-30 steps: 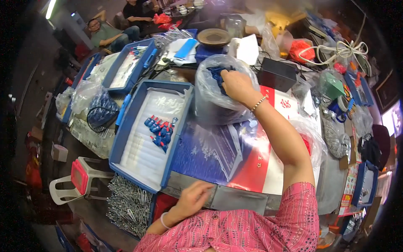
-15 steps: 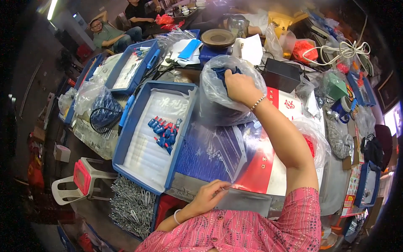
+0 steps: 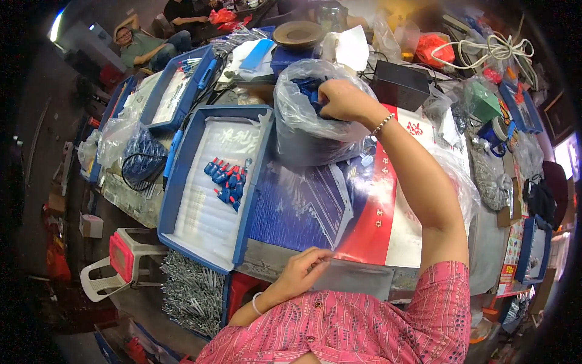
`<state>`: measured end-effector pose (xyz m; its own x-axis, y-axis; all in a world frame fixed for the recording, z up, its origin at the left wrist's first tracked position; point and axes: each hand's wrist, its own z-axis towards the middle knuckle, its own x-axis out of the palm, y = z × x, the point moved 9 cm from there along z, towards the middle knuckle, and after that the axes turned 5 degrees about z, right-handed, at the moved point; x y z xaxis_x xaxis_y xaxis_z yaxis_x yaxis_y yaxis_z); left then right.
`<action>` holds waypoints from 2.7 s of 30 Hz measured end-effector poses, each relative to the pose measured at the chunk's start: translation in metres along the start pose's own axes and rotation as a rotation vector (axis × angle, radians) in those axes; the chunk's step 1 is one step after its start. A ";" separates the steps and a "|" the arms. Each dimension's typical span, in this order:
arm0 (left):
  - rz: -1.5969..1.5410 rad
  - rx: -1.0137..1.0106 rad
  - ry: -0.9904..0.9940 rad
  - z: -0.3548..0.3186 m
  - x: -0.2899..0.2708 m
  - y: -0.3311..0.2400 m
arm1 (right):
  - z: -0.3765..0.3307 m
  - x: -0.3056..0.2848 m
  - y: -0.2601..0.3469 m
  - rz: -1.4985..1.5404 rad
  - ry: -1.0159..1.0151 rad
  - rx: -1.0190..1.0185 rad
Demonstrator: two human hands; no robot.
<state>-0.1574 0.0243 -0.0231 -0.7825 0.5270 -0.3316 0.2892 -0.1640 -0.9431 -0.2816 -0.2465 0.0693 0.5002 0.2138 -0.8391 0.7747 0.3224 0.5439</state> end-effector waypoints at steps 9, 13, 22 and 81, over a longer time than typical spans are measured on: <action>-0.079 -0.036 -0.145 0.003 -0.012 -0.005 | -0.106 -0.052 0.070 0.253 -0.664 -0.314; -0.023 0.099 -0.429 0.008 -0.027 -0.005 | -0.167 0.045 0.069 0.681 -0.261 -0.220; 0.127 0.000 -0.257 0.030 -0.008 -0.014 | -0.216 0.129 0.014 1.168 -0.041 0.376; -0.781 0.381 0.965 0.048 0.065 -0.251 | -0.325 -0.007 -0.111 0.052 -0.778 0.406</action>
<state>-0.3076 0.0602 0.1909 0.0847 0.9482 0.3063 -0.3590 0.3158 -0.8783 -0.4968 0.0163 0.0167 0.5457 -0.5176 -0.6590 0.7475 -0.0550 0.6620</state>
